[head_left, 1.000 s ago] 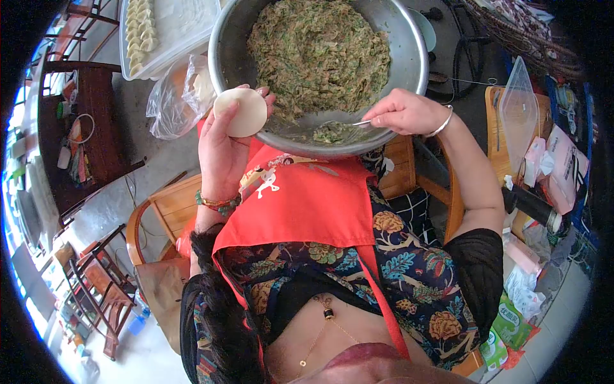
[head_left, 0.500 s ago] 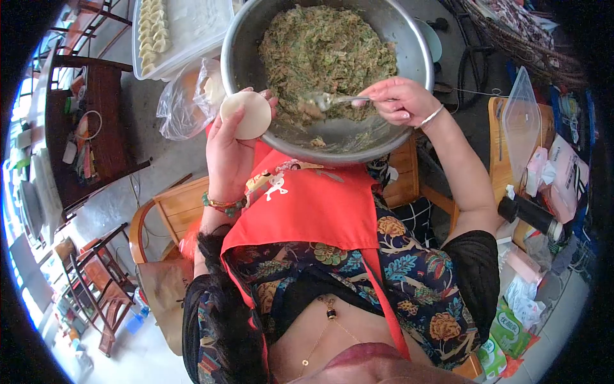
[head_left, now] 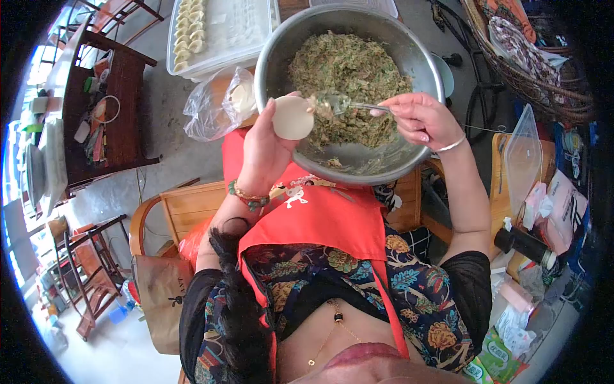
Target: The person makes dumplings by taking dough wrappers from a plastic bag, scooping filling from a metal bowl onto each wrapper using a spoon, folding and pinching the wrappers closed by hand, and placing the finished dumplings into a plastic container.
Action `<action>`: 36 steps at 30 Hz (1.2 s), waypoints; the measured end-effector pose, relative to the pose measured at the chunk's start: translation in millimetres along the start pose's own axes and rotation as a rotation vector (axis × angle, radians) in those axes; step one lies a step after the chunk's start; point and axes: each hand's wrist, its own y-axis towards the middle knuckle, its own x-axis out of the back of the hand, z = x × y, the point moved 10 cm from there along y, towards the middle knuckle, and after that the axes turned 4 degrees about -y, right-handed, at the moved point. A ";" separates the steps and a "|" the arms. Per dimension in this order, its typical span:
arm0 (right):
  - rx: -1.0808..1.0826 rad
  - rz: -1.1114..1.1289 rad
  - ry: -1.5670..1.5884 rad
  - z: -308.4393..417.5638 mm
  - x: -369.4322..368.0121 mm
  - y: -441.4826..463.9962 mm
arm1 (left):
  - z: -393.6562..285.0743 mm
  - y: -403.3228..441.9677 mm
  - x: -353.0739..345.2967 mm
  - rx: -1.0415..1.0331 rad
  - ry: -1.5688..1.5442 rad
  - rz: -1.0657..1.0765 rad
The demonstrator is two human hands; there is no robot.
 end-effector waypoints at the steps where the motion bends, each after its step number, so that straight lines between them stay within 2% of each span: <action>1: 0.016 0.023 -0.037 4.7 -9.0 -0.9 | 2.3 -0.2 0.7 0.014 0.003 -0.045; 6: 0.039 -0.022 -0.273 4.5 -35.5 2.6 | 14.2 1.4 -12.6 0.078 -0.007 0.048; 8: 0.318 -0.116 -0.786 25.9 -50.6 0.3 | 17.0 1.4 -14.9 0.101 -0.055 0.087; 9: 0.318 -0.113 -0.785 23.1 -55.4 0.7 | 16.0 1.7 -14.1 0.098 -0.055 0.085; 11: 0.679 -0.198 -1.253 43.5 -83.3 -16.2 | 19.2 0.6 -19.2 0.152 -0.127 0.139; 15: 0.695 -0.191 -1.616 37.5 -100.0 -23.1 | 16.4 0.4 -16.4 0.155 -0.169 0.115; 19: 0.712 -0.209 -1.662 30.6 -98.6 -22.8 | 16.1 2.1 -14.1 0.149 -0.168 0.105; 21: 0.777 -0.275 -1.441 38.2 -92.8 -26.5 | 16.5 3.1 -15.1 0.154 -0.176 0.099; 24: 0.807 -0.298 -1.294 49.5 -90.5 -33.3 | 13.2 3.9 -16.2 0.118 -0.177 0.091; 28: 0.804 -0.286 -1.306 49.0 -93.0 -34.4 | 4.7 -0.2 -26.8 0.084 -0.161 0.156; 30: 0.741 -0.270 -1.479 41.3 -96.6 -30.8 | 4.3 -3.2 -32.4 0.093 -0.169 0.192; 32: 0.775 -0.291 -1.412 48.0 -97.7 -34.9 | 3.6 -4.0 -33.7 0.060 -0.077 0.186; 36: 0.831 -0.327 -1.330 55.3 -98.1 -41.1 | 1.8 -5.7 -30.9 0.043 -0.097 0.119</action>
